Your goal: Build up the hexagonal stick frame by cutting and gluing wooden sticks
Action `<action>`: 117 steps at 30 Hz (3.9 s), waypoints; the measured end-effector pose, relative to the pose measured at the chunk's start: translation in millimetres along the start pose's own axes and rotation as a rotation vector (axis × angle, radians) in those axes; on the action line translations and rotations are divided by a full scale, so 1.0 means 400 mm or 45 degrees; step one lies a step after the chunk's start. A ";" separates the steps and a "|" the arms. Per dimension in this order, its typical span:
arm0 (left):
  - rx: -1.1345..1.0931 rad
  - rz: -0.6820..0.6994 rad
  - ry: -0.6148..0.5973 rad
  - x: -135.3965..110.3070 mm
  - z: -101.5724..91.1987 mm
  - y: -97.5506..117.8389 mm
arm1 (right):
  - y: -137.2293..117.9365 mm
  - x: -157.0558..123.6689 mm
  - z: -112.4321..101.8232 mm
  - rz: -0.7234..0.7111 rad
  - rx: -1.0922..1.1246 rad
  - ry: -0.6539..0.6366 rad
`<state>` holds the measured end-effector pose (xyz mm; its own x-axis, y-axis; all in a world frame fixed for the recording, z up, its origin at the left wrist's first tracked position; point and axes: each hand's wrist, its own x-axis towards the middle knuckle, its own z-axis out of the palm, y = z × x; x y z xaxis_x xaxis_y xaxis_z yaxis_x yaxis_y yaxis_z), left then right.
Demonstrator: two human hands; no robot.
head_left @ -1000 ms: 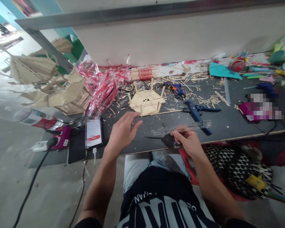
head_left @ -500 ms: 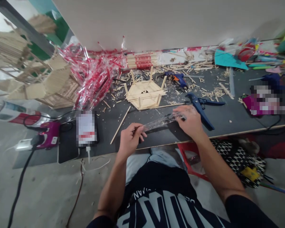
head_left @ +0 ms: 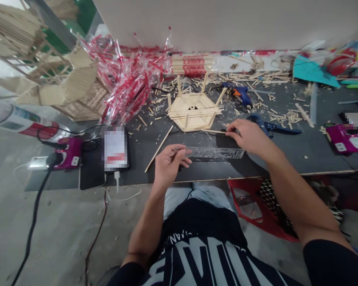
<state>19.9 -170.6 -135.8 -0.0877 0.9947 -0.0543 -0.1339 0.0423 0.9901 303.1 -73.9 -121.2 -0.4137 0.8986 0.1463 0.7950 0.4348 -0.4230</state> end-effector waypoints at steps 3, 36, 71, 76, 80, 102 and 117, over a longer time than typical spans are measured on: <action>0.022 -0.049 -0.041 0.009 0.006 0.003 | -0.043 -0.030 -0.058 0.103 0.141 -0.055; 0.096 -0.017 -0.259 0.146 0.031 0.047 | -0.210 -0.025 0.053 0.048 0.477 0.251; 0.138 0.001 -0.197 0.144 0.015 0.045 | -0.209 -0.025 0.070 -0.012 0.491 0.264; 0.139 -0.001 -0.183 0.146 0.019 0.040 | -0.206 -0.025 0.077 -0.054 0.432 0.300; 0.117 0.003 -0.181 0.146 0.019 0.040 | -0.202 -0.027 0.083 -0.102 0.419 0.314; 0.064 0.139 -0.104 0.154 0.029 0.046 | -0.283 -0.027 0.121 0.216 0.462 0.587; 0.054 0.178 -0.090 0.155 0.026 0.048 | -0.279 -0.016 0.117 0.168 0.463 0.622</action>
<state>22.2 -107.2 -118.9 -0.0330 0.9952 0.0923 -0.0835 -0.0948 0.9920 196.2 -130.9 -116.8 -0.0034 0.9038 0.4280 0.5881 0.3479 -0.7301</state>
